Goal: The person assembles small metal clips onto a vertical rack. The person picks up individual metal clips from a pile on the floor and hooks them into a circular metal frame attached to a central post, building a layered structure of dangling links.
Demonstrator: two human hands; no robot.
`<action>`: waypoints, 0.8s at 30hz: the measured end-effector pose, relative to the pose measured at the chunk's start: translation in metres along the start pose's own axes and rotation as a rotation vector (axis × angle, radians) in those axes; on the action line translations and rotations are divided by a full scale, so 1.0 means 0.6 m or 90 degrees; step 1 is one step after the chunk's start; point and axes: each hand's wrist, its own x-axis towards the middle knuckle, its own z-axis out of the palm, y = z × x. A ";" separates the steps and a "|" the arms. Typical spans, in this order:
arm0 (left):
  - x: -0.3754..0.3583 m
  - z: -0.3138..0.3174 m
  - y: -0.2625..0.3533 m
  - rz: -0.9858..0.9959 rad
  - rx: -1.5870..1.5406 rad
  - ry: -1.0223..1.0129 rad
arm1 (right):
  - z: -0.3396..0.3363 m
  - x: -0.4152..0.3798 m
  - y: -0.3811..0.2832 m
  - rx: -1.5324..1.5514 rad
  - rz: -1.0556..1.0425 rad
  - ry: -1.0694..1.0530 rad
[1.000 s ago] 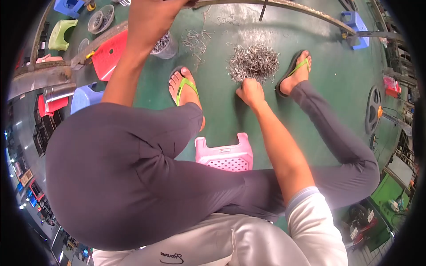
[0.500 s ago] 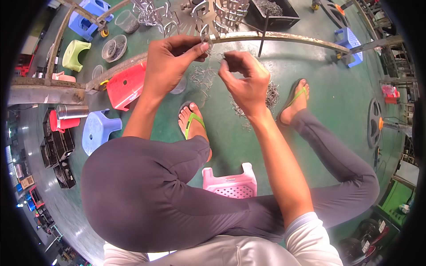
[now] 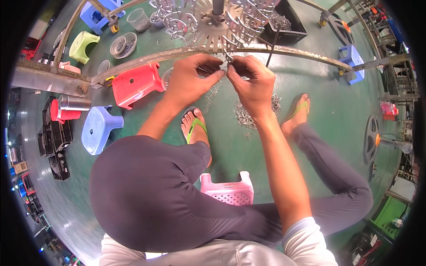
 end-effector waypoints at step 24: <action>0.026 0.017 -0.037 -0.133 -0.046 0.078 | 0.006 0.106 -0.052 -0.193 0.205 -0.131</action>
